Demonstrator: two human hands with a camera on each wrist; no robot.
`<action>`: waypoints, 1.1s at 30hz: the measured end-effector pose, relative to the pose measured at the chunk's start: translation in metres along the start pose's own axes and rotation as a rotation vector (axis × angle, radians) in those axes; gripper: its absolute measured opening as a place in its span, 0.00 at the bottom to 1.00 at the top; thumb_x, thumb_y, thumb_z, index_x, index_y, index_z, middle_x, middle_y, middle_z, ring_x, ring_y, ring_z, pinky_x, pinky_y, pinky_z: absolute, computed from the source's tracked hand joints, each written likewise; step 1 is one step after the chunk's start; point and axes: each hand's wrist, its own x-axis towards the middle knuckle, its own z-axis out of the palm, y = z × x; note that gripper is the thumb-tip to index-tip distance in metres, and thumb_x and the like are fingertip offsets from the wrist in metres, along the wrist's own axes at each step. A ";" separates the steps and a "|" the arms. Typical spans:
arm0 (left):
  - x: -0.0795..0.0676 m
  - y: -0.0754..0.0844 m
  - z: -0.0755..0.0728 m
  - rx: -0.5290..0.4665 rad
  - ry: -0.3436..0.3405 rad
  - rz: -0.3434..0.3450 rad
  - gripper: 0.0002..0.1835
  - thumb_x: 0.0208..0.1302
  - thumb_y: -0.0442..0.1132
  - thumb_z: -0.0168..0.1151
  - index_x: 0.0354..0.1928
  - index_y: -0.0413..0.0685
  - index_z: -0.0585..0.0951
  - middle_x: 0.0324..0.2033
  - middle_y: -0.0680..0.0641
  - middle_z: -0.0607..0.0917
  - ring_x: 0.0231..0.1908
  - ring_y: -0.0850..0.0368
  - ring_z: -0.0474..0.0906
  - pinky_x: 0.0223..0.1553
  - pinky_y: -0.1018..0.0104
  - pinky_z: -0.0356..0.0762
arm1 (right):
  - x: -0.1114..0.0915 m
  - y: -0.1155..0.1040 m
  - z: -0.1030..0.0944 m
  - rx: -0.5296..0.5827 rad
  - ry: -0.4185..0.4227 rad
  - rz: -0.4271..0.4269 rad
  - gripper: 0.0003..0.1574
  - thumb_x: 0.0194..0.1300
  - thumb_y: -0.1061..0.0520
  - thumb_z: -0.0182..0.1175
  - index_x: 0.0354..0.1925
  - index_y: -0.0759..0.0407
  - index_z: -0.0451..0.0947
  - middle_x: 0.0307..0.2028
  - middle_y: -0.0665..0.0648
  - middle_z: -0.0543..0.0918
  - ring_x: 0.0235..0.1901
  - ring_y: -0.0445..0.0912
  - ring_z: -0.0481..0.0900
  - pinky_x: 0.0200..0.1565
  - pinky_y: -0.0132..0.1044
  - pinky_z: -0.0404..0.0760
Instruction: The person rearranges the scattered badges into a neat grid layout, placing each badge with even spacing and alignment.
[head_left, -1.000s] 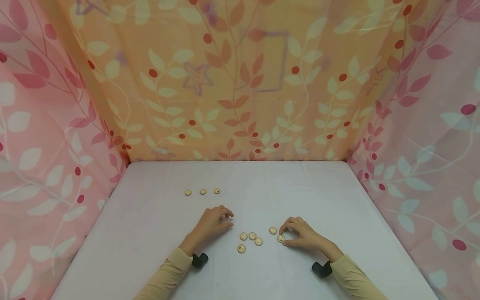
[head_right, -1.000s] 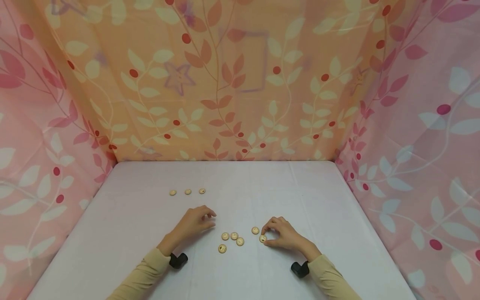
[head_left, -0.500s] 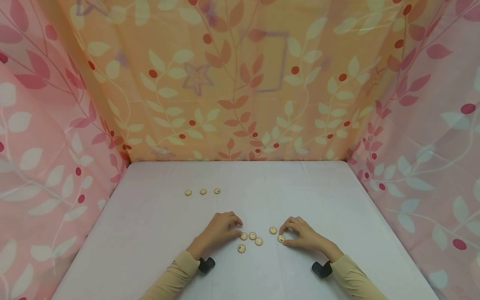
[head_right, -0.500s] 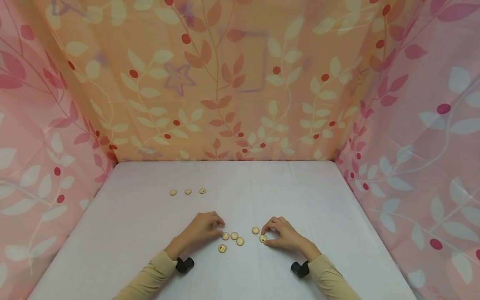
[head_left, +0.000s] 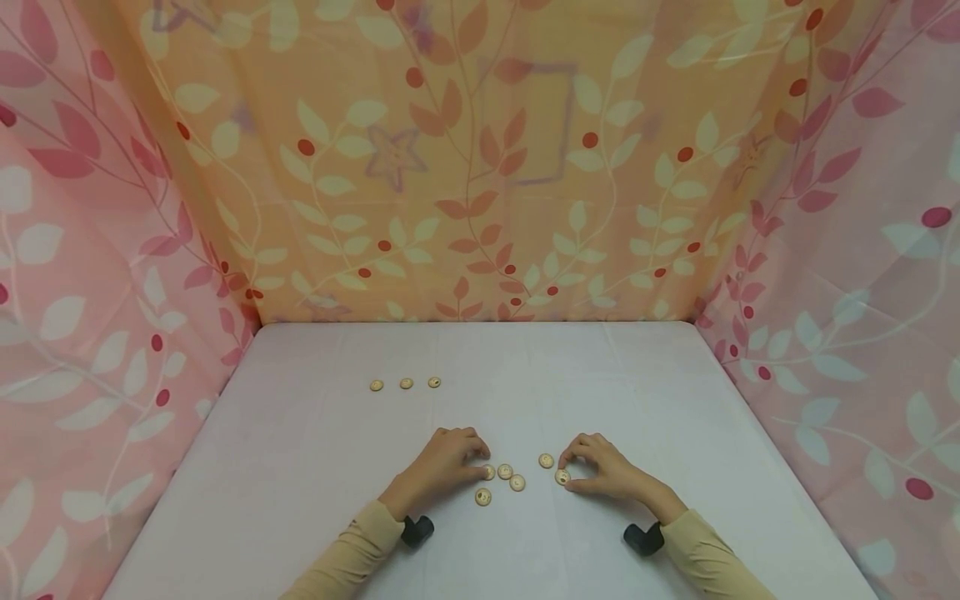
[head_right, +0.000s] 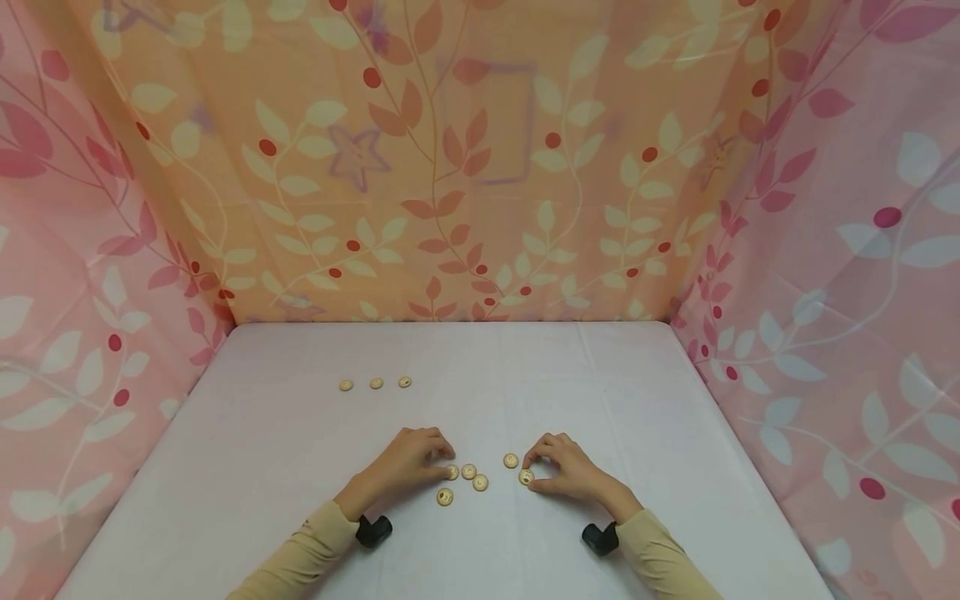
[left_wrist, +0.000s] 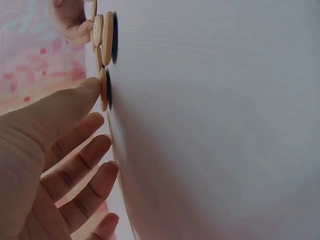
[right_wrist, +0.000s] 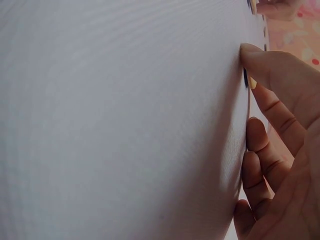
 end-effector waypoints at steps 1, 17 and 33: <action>0.000 0.000 0.000 0.007 -0.003 0.000 0.13 0.54 0.54 0.65 0.38 0.58 0.83 0.36 0.61 0.80 0.38 0.65 0.75 0.46 0.60 0.66 | 0.000 0.000 0.000 -0.001 0.000 0.000 0.14 0.53 0.44 0.67 0.38 0.40 0.77 0.40 0.40 0.74 0.44 0.40 0.65 0.46 0.42 0.66; -0.001 0.002 0.000 0.013 0.004 0.041 0.10 0.55 0.54 0.64 0.35 0.59 0.84 0.34 0.61 0.80 0.36 0.65 0.74 0.47 0.58 0.65 | 0.001 0.000 0.000 0.005 -0.006 0.009 0.14 0.53 0.44 0.67 0.38 0.40 0.77 0.40 0.40 0.74 0.44 0.40 0.65 0.46 0.42 0.66; 0.001 0.003 0.000 0.037 -0.031 0.040 0.07 0.52 0.52 0.66 0.32 0.62 0.82 0.34 0.63 0.78 0.35 0.67 0.72 0.50 0.57 0.64 | 0.000 0.001 0.001 0.010 -0.004 0.013 0.14 0.53 0.43 0.67 0.38 0.39 0.77 0.40 0.38 0.74 0.45 0.40 0.65 0.47 0.43 0.66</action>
